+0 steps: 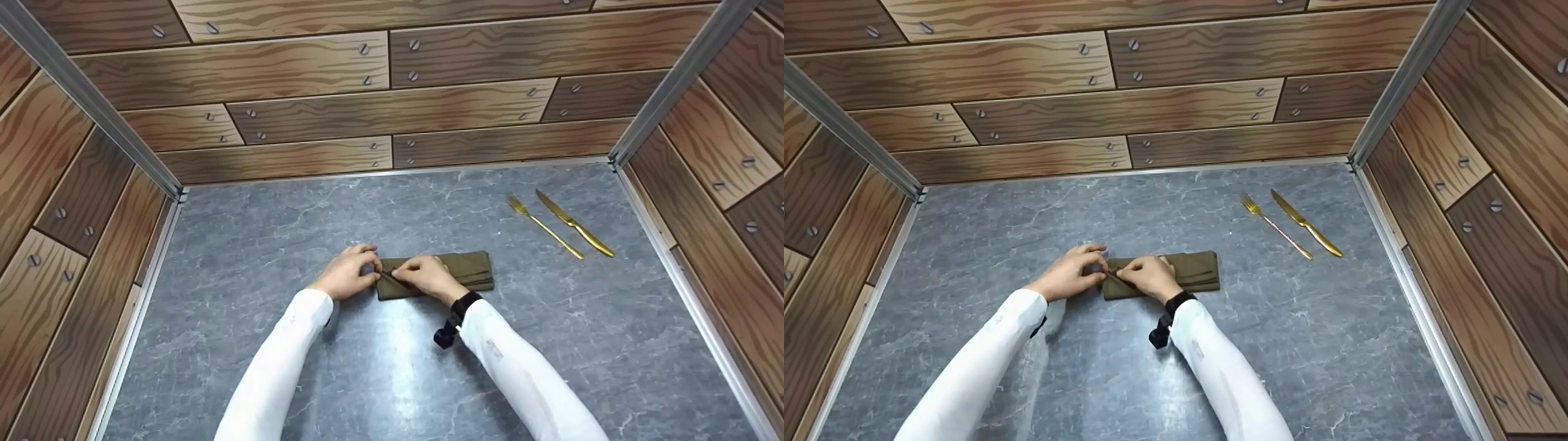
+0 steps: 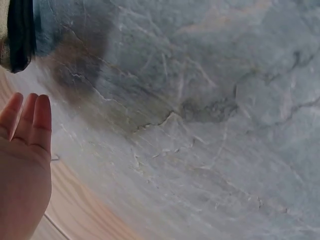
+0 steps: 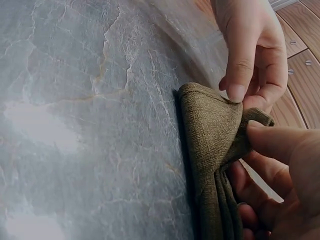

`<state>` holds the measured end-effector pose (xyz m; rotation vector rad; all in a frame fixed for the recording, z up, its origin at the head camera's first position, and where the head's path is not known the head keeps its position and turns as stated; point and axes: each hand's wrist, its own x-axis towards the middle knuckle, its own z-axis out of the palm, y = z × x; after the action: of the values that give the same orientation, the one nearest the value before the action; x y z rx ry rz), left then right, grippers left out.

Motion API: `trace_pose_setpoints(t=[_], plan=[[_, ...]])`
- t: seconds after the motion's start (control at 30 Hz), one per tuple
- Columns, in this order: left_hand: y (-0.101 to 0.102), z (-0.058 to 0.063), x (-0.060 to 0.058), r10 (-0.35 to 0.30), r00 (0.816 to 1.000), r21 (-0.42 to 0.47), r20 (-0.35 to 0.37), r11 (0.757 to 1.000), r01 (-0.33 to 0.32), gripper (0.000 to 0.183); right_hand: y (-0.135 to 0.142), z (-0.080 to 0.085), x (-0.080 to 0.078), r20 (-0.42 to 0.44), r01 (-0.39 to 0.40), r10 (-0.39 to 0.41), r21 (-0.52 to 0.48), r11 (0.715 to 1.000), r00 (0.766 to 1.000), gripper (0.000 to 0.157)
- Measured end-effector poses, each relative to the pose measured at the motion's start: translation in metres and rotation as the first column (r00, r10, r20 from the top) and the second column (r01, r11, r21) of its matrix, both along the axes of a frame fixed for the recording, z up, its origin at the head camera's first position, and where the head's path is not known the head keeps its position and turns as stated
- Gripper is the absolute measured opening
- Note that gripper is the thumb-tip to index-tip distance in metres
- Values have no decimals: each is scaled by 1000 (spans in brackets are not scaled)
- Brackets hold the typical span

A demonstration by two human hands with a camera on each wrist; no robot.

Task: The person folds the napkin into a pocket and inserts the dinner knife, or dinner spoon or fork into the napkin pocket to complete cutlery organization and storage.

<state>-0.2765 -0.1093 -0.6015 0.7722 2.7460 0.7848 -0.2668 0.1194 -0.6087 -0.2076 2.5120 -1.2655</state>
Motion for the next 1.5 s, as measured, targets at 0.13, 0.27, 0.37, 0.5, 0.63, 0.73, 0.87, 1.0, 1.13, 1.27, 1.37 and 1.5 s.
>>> trace_pose_setpoints(t=[0.13, 0.27, 0.37, 0.5, 0.63, 0.73, 0.87, 1.0, 1.13, 1.27, 1.37, 1.5], plan=[[3, 2, 3, -11, 1000, -65, -15, 998, 10, 9, 0, 1, 0, -13, 13, -13, 31, 999, 1000, 26], [3, 4, 4, -28, 999, -55, -15, 998, 27, 6, -2, 2, 1, 10, 39, -39, -15, 999, 999, 23], [1, 6, 4, -40, 999, -7, -2, 999, 40, 6, -4, 3, 2, 28, 44, -43, -47, 998, 999, 16], [-3, 7, 3, -57, 998, 42, 23, 998, 56, 6, -6, 5, 4, 5, 12, -12, 25, 1000, 1000, 11], [-4, 7, 2, -53, 997, 58, 46, 997, 51, 6, -7, 5, 5, -11, -31, 32, 125, 992, 999, 11], [-4, 6, 2, -40, 999, 57, 36, 998, 38, 6, -6, 5, 5, -1, -59, 60, 122, 991, 998, 14], [-2, 7, 4, -30, 1000, 56, 8, 998, 30, 6, -2, 4, 6, 33, -66, 65, 16, 998, 997, 13], [0, 8, 5, -30, 1000, 52, 6, 998, 30, 5, 0, 4, 7, 41, -93, 93, -17, 996, 995, 23], [2, 8, 4, -15, 1000, 62, 19, 998, 14, 5, 2, 5, 8, 41, -163, 161, 57, 985, 986, 33], [4, 6, 5, 1, 1000, 73, 14, 997, -2, 6, 2, 9, 9, 44, -196, 193, 71, 978, 980, 29], [5, 2, 6, 2, 1000, 82, -8, 997, -1, 5, 0, 9, 9, 23, -172, 171, 23, 985, 985, 24], [6, 0, 6, 1, 1000, 83, -25, 997, 1, 5, -3, 5, 11, -13, -136, 135, -97, 986, 991, 19]])
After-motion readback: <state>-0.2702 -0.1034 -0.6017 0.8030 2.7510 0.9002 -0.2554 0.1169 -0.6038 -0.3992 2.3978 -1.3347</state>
